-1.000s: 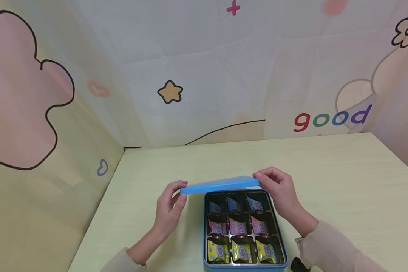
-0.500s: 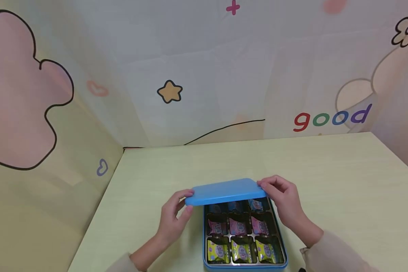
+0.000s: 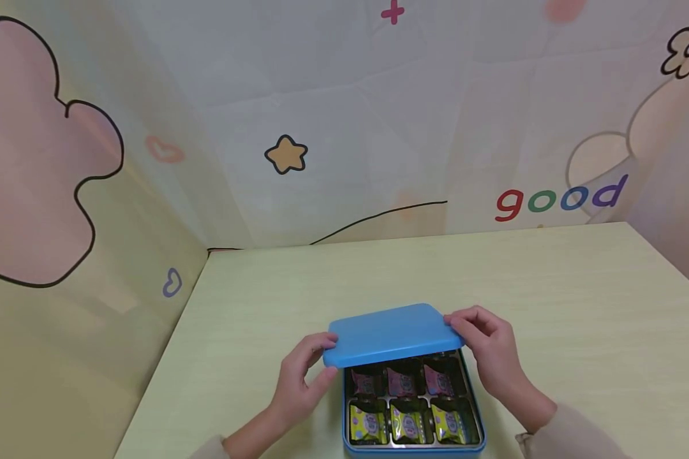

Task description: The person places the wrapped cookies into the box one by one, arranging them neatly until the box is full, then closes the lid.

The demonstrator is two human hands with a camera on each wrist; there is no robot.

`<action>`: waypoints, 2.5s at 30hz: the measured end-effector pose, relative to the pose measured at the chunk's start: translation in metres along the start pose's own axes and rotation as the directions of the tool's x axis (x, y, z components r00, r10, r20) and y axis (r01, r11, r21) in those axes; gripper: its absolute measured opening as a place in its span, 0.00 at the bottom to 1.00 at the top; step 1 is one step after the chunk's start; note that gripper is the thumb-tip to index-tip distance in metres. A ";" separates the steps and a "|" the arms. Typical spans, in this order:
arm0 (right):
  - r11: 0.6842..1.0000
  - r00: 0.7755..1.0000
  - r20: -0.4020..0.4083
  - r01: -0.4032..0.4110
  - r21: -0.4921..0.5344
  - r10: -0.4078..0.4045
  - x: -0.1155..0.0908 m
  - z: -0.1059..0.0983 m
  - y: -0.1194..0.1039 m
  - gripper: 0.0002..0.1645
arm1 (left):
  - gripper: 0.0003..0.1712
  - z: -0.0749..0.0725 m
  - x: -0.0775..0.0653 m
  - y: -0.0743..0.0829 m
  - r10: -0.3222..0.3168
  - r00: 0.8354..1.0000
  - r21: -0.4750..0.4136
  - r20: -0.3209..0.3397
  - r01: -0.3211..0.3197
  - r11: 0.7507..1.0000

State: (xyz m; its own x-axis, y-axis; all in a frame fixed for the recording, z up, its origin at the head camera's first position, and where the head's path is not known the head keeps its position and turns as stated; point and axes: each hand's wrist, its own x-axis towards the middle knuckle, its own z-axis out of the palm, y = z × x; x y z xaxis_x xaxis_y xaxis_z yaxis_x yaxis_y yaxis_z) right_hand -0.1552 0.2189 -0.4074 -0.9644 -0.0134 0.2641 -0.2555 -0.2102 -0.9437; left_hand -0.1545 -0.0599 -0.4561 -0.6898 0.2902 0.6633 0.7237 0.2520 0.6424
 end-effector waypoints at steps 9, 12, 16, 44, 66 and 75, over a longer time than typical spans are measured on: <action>0.992 0.988 -0.113 -0.111 -0.056 0.104 -0.007 -0.003 0.004 0.09 | 0.13 0.003 -0.007 0.001 -0.036 0.996 0.065 0.079 0.031 0.997; 0.985 0.976 -0.167 -0.158 -0.076 0.143 -0.009 -0.003 0.005 0.08 | 0.12 0.005 -0.009 0.000 -0.012 0.996 0.057 0.092 0.007 0.998; 0.970 0.958 -0.226 -0.209 -0.124 0.178 -0.008 -0.005 0.009 0.06 | 0.11 0.008 -0.009 0.000 0.013 0.995 0.039 0.095 -0.017 0.999; 0.711 0.879 -0.223 -0.472 -0.521 0.421 -0.008 -0.011 0.017 0.25 | 0.22 0.013 -0.022 0.006 -0.148 0.932 0.121 0.332 0.113 0.986; 0.672 0.869 -0.149 -0.464 -0.577 0.473 -0.004 -0.025 0.020 0.29 | 0.20 0.008 -0.023 0.004 -0.082 0.871 0.106 0.485 0.035 0.994; 0.666 0.865 -0.129 -0.461 -0.586 0.485 -0.005 -0.028 0.022 0.30 | 0.20 0.005 -0.023 0.005 -0.072 0.856 0.144 0.512 -0.002 0.990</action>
State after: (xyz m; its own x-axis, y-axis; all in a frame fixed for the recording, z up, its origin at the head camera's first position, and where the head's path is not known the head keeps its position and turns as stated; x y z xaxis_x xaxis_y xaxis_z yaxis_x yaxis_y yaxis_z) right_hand -0.1575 0.2413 -0.4353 -0.9668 0.0127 -0.2551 0.2346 0.4392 -0.8672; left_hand -0.1346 -0.0608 -0.4700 -0.6329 0.7029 0.3245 0.7206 0.3816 0.5789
